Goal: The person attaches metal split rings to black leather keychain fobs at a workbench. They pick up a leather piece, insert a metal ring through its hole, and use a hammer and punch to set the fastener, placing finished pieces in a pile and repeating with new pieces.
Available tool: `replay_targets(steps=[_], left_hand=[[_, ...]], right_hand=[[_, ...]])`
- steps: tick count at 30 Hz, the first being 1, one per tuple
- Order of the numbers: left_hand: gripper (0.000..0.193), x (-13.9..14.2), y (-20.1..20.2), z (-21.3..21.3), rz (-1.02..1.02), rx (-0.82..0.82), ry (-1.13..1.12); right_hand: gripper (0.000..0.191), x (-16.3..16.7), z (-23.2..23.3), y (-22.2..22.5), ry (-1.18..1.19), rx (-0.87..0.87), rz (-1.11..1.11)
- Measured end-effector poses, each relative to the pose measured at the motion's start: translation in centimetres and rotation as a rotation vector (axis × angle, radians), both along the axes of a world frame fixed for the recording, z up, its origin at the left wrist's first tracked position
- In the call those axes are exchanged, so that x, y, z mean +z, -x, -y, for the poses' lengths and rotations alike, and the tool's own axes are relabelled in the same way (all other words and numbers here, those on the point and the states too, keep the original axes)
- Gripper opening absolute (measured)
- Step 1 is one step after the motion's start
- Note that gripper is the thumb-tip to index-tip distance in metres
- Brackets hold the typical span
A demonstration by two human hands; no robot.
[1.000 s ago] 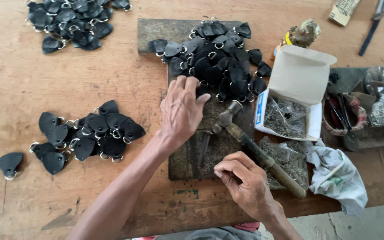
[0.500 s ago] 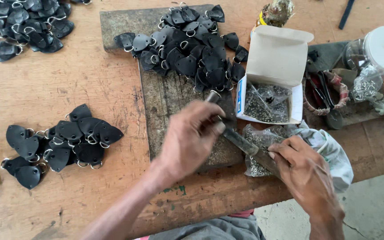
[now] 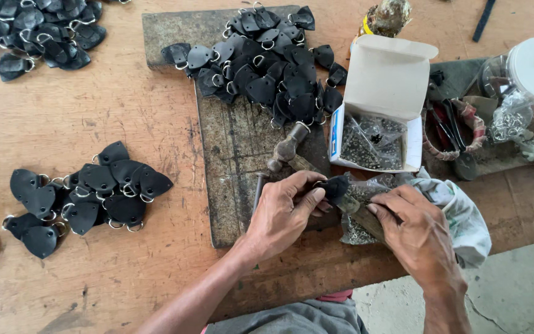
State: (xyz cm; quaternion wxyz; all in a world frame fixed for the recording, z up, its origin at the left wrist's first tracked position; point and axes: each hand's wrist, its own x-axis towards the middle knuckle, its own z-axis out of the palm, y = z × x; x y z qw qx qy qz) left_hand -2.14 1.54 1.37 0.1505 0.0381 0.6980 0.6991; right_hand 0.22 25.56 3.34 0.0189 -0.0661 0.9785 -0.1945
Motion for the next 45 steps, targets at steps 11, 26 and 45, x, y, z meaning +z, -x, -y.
replay_targets(steps=[11, 26, 45], left_hand=[[0.026, -0.1, -0.1, 0.3, 0.012, 0.008, 0.008], [0.027, -1.0, -0.4, 0.5, -0.128, -0.016, 0.064], [0.024, -1.0, -0.9, 0.7, -0.096, -0.054, -0.179]], right_hand=[[0.009, -1.6, 1.4, 0.1, 0.27, 0.199, -0.332], [0.013, -0.6, 5.0, 1.3, 0.309, 0.186, -0.288], [0.039, -2.2, 3.9, 1.2, 0.791, 0.04, 0.004]])
